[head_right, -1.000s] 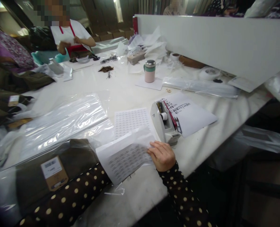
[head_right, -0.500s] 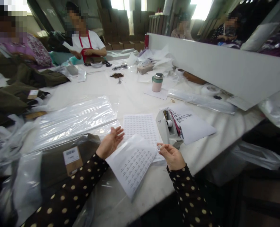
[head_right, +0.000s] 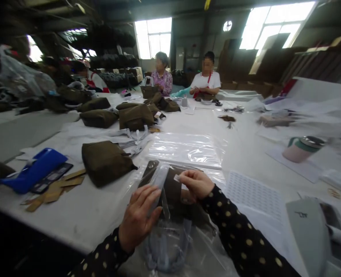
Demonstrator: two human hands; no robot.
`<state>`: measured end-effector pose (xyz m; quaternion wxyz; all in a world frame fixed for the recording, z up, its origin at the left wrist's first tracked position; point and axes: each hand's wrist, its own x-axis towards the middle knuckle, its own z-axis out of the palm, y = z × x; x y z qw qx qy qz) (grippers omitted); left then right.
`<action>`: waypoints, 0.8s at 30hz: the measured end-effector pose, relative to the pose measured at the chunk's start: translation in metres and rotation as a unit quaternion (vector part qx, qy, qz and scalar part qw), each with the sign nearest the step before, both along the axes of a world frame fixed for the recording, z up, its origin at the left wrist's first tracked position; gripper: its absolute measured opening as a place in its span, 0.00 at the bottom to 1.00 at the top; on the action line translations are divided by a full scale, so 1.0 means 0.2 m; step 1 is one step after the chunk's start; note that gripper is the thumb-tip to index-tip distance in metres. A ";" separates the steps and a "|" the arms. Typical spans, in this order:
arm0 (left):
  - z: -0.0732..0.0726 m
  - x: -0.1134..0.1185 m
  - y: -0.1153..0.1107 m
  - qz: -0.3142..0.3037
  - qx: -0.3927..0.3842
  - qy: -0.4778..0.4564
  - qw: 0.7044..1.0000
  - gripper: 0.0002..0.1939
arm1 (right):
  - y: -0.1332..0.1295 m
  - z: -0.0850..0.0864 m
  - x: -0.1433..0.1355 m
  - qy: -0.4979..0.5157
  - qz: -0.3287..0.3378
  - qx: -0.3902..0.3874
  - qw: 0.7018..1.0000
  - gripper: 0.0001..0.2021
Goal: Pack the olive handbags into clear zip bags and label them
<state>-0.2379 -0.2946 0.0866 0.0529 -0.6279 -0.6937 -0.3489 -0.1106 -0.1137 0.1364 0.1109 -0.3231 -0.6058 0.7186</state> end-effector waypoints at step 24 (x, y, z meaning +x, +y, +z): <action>-0.25 -0.10 0.05 0.021 -0.100 -0.027 0.994 0.36 | 0.09 -0.31 -0.83 -0.398 -0.009 0.352 0.847 0.16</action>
